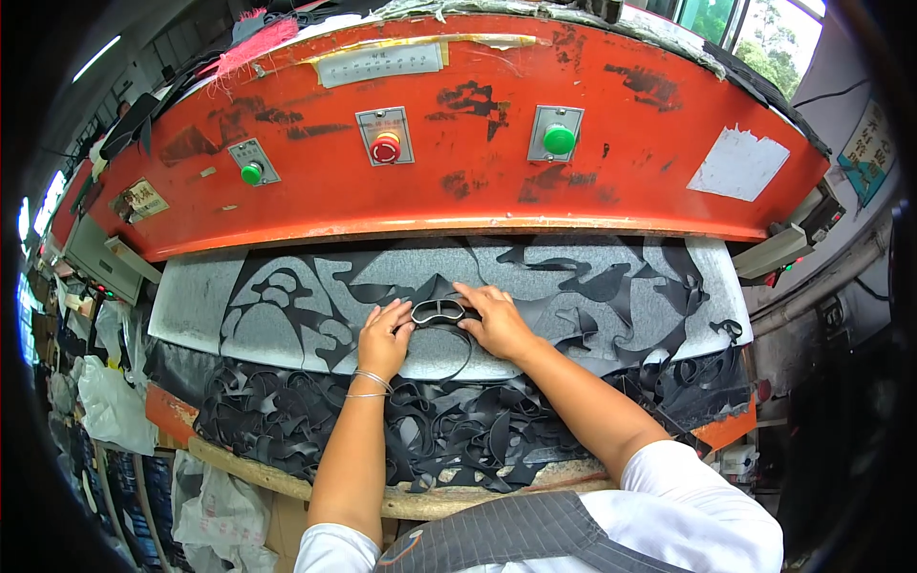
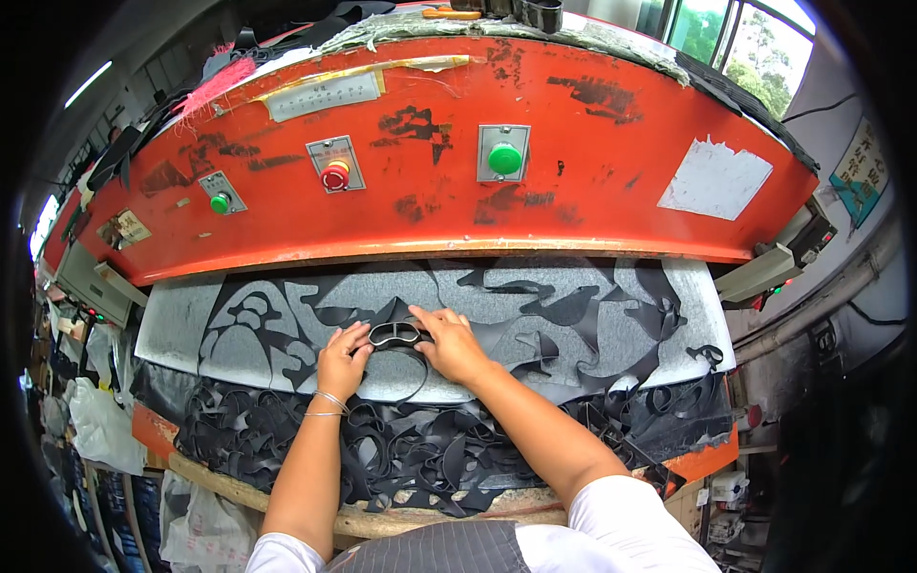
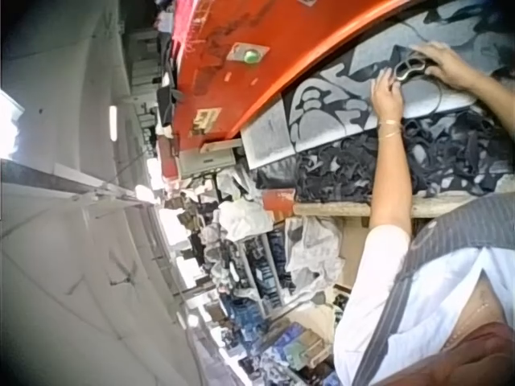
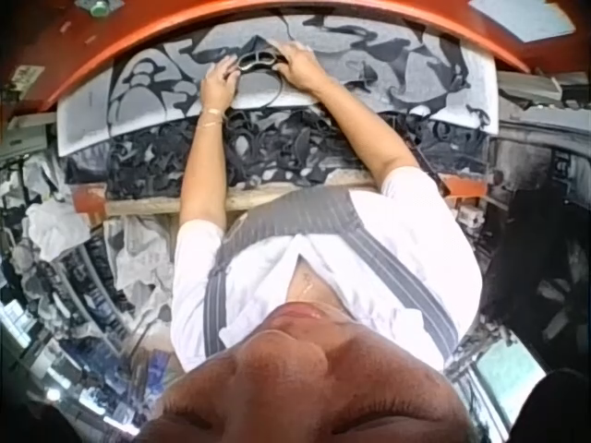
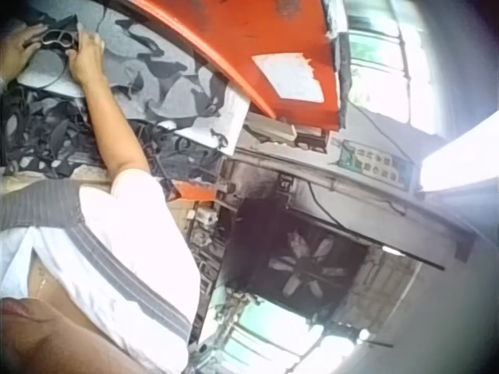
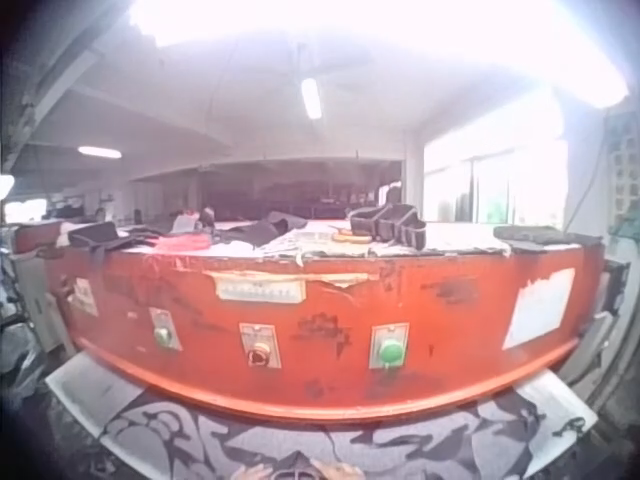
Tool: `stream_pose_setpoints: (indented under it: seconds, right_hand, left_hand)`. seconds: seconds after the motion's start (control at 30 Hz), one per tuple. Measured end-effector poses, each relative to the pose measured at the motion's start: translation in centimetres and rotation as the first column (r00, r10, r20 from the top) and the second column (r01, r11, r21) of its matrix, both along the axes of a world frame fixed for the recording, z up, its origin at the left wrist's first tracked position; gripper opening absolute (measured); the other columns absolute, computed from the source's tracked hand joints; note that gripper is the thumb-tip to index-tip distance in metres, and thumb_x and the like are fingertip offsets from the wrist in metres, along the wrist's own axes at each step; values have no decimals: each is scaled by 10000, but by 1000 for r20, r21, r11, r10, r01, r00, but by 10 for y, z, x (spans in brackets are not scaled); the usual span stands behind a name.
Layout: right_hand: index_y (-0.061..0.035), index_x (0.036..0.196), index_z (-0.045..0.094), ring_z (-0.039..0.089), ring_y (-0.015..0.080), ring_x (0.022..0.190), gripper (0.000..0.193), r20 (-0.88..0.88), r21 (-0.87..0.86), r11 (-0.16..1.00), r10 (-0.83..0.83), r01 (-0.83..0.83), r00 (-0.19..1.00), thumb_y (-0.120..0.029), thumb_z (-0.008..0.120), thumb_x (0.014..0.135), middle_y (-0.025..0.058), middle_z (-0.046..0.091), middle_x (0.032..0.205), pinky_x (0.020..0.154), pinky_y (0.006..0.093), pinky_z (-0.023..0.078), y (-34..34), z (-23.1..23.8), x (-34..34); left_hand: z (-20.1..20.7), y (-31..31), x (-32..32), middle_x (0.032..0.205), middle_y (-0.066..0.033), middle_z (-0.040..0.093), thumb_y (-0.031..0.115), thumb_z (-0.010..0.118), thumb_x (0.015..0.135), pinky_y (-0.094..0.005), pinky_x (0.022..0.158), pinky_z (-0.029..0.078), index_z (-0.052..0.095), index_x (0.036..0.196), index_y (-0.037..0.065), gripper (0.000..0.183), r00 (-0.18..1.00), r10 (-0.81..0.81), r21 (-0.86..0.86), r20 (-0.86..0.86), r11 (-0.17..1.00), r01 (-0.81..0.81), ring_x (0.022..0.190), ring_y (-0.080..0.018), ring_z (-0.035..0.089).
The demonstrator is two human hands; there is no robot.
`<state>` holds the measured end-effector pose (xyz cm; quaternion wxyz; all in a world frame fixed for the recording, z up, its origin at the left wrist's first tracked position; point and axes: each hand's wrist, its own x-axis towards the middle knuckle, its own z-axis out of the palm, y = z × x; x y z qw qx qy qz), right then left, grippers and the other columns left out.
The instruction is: Cutting black material using metal molds and a hydraulic press in a shoe factory.
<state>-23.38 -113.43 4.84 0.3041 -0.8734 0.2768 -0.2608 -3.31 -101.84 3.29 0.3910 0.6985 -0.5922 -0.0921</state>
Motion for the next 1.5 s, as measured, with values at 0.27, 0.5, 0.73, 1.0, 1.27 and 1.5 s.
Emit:
stream_pose_setpoints:
  seconds: [0.27, 0.5, 0.73, 1.0, 1.27, 1.5]
  right_hand:
    - [-130, 1317, 538, 535, 228, 1067, 611, 0, -74, 997, -13, 13, 1000, -184, 752, 748, 18, 691, 1070, 929, 370, 380, -1, -8, 1]
    - [-115, 1316, 538, 525, 233, 1078, 603, -40, -37, 999, -35, 34, 999, -205, 748, 758, 20, 692, 1090, 941, 365, 375, -3, 1, 0]
    - [-114, 1314, 538, 523, 244, 1086, 593, -77, -21, 997, -77, 76, 994, -198, 744, 765, 22, 690, 1086, 949, 368, 384, -9, 7, 1]
    - [-119, 1340, 517, 524, 264, 1114, 633, -67, 82, 996, -33, 38, 997, -179, 753, 755, 34, 674, 1096, 977, 379, 379, -20, 12, 0]
    - [-114, 1354, 506, 522, 247, 1122, 629, -104, 32, 998, -55, 58, 993, -141, 733, 768, 22, 681, 1108, 975, 379, 374, -20, 14, 2]
    - [-114, 1347, 516, 522, 232, 1106, 591, -119, 17, 998, -66, 68, 991, -123, 709, 789, 17, 688, 1105, 973, 367, 361, -18, 19, 4]
  left_hand:
    - [8, 2, 3, 995, -99, 716, 97, 691, 782, -447, 1080, 340, 635, 1139, 29, 367, 997, -20, 27, -79, 999, 22, 1193, -268, 566]
    - [11, -5, 4, 979, -100, 721, 101, 719, 759, -394, 1090, 337, 609, 1197, 55, 455, 991, 14, 72, -135, 997, -4, 1016, -236, 656]
    - [22, -16, 0, 958, -69, 725, 96, 712, 763, -404, 1099, 330, 605, 1187, 75, 438, 973, 56, 146, -223, 989, -23, 982, -253, 653]
    - [22, -24, 5, 972, -79, 723, 91, 706, 765, -422, 1099, 317, 580, 1200, 62, 454, 972, 32, 120, -235, 993, -4, 988, -253, 650]
    - [25, -22, 4, 1007, -91, 712, 84, 689, 773, -453, 1093, 311, 572, 1198, 44, 443, 963, 24, 164, -269, 986, 21, 1132, -264, 591]
    - [20, -23, 6, 985, -91, 719, 92, 707, 759, -421, 1104, 314, 593, 1176, 46, 435, 981, 34, 91, -191, 996, -17, 1007, -262, 644]
